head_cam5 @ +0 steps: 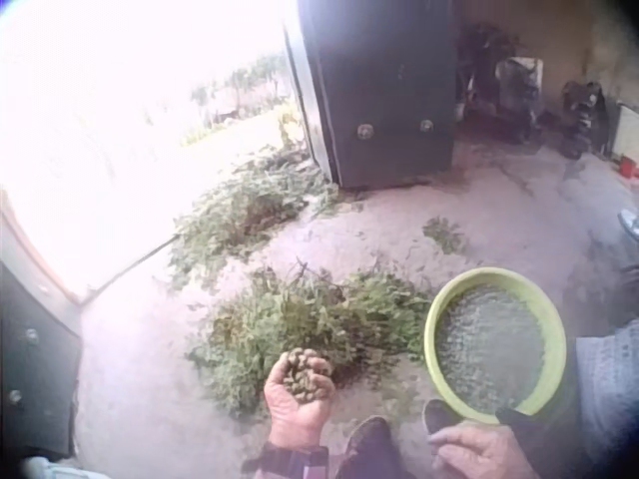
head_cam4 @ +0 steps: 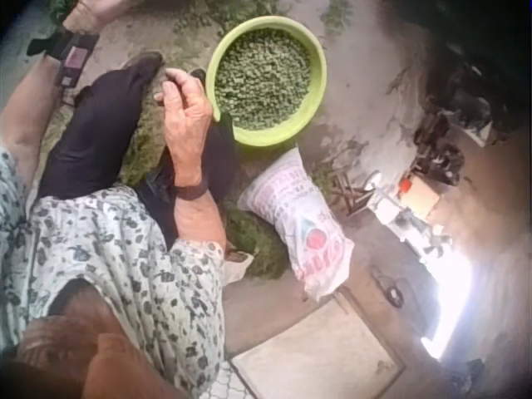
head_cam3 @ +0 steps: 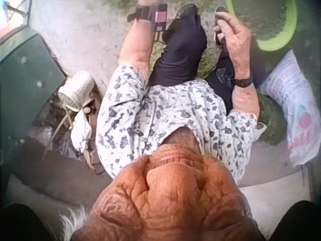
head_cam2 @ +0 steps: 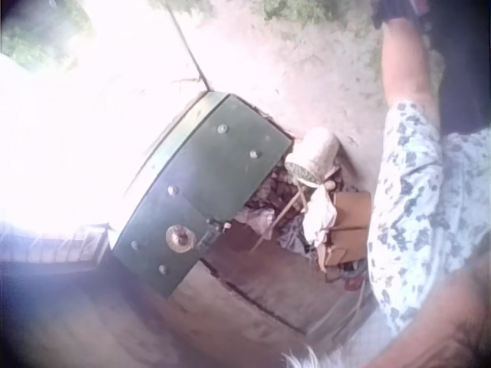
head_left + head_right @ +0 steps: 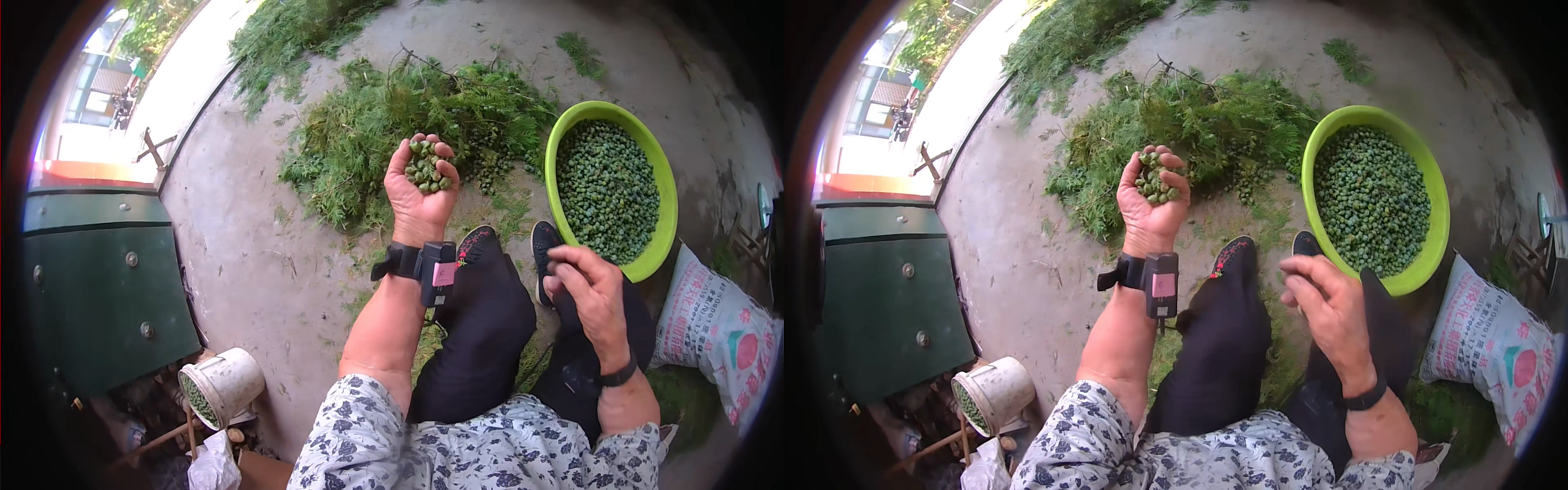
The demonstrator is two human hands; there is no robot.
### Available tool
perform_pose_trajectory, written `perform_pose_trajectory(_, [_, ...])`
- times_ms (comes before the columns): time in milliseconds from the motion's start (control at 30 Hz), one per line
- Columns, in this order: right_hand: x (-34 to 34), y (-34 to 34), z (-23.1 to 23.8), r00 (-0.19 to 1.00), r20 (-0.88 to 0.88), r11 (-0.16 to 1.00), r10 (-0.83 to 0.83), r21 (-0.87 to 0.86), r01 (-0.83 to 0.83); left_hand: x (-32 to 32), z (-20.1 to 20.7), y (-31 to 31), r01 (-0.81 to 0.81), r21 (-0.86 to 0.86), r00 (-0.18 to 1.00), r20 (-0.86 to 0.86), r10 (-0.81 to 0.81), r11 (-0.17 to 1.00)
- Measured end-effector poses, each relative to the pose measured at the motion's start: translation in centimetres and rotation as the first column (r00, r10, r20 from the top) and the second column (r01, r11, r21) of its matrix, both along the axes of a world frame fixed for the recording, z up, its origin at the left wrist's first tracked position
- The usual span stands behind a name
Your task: Picking small green seeds from plant branches and placing them into a bowl.
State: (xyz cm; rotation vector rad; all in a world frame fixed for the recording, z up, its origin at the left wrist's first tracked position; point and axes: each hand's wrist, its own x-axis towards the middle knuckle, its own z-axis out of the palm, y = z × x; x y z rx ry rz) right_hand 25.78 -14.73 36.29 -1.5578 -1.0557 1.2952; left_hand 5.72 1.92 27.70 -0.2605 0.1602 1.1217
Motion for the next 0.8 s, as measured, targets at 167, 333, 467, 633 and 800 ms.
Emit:
perform_pose_trajectory(167, [-4.6, -0.7, 0.7, 0.947, -0.316, 0.99, -0.056, 0.105, 0.094, 0.1, 6.7, -7.4, 0.062, 0.052, 0.992, 0.105, -0.068, 0.997])
perform_pose_trajectory(333, [-6.7, -2.7, 2.2, 0.823, -0.56, 0.979, -0.096, 0.095, 0.179, 0.5, 9.9, -13.9, 0.124, 0.035, 0.987, 0.098, -0.127, 0.992])
perform_pose_trajectory(467, [-6.4, -5.4, 2.7, 0.91, -0.41, 0.991, -0.053, 0.089, 0.098, 1.0, 10.0, -17.2, 0.163, -0.007, 0.984, 0.073, -0.162, 0.987])
perform_pose_trajectory(633, [-5.7, -8.5, 2.1, 0.884, -0.465, 0.998, -0.051, 0.009, 0.063, 1.0, 9.0, -20.1, 0.186, -0.016, 0.98, -0.073, -0.187, 0.982])
perform_pose_trajectory(800, [-4.5, -10.7, 1.6, 0.711, -0.702, 0.999, -0.043, -0.015, 0.046, 1.2, 8.0, -21.7, 0.237, -0.008, 0.971, -0.017, -0.237, 0.972])
